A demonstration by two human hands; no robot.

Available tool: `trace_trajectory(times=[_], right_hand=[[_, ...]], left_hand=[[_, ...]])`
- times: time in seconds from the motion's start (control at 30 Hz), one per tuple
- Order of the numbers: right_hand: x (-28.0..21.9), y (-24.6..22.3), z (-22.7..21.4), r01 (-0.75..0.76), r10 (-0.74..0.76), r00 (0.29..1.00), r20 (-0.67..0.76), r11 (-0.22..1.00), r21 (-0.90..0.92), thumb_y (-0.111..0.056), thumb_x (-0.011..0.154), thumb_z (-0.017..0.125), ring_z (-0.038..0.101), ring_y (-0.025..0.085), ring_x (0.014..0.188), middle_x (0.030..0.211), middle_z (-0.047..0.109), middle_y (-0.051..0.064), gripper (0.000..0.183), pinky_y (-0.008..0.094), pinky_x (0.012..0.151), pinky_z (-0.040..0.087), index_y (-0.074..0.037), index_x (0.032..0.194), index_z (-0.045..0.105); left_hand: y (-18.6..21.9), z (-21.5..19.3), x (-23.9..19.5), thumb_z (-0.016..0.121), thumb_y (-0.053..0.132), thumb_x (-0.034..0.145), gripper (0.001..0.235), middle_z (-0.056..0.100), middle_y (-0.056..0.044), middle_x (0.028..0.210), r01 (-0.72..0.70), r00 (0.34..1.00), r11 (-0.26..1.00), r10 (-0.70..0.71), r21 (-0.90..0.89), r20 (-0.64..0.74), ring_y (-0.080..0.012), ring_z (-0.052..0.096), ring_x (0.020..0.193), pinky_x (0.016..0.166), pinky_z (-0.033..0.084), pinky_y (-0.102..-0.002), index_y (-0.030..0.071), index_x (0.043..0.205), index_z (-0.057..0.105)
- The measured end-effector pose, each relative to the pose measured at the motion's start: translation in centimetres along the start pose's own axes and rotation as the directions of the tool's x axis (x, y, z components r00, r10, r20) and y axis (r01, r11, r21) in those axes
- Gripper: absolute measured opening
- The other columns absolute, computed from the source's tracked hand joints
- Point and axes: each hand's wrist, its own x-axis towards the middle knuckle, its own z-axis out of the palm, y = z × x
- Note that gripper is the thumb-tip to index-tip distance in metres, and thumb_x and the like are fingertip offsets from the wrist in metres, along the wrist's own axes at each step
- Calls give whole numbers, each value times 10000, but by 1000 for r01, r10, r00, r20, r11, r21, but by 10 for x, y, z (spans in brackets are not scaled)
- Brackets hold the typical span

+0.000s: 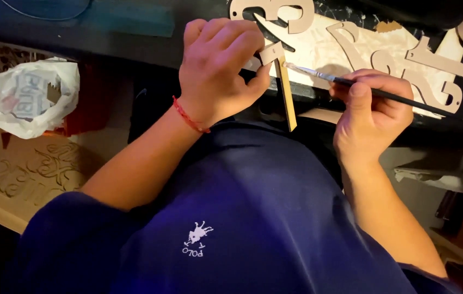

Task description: A person is painting wooden number cutouts using a paintbrush and a small jar of paint at a desk.

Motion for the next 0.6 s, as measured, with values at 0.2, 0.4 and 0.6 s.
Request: trace_trajectory(times=[0.2, 0.4, 0.6], right_hand=[[-7, 3, -3, -13, 13, 1000, 9, 1000, 0, -235, 1022, 671, 642, 311, 825, 949, 578, 250, 287, 396, 730, 649, -5, 1017, 500], [-13, -14, -9, 108, -108, 994, 10, 994, -22, -222, 1024, 659, 611, 314, 745, 889, 573, 267, 290, 424, 643, 637, 18, 976, 504], [-28, -51, -34, 163, -163, 986, 26, 986, -24, -140, 1004, 636, 670, 283, 743, 871, 621, 204, 228, 392, 651, 641, 7, 849, 558]], left_hand=[[-1, 0, -2, 765, 142, 762, 225, 684, 2, 965, -8, 1000, 999, 8, -33, -24, -211, 642, 856, 784, 355, -344, 141, 891, 581], [1, -7, -2, 727, 10, 868, 199, 655, -128, 1034, -17, 1000, 906, 19, -424, 0, -294, 695, 914, 728, 537, -361, 24, 939, 542], [17, -17, 5, 764, -92, 782, 229, 661, -134, 936, -75, 994, 805, 16, -589, -105, -279, 705, 866, 762, 595, -349, -4, 876, 575]])
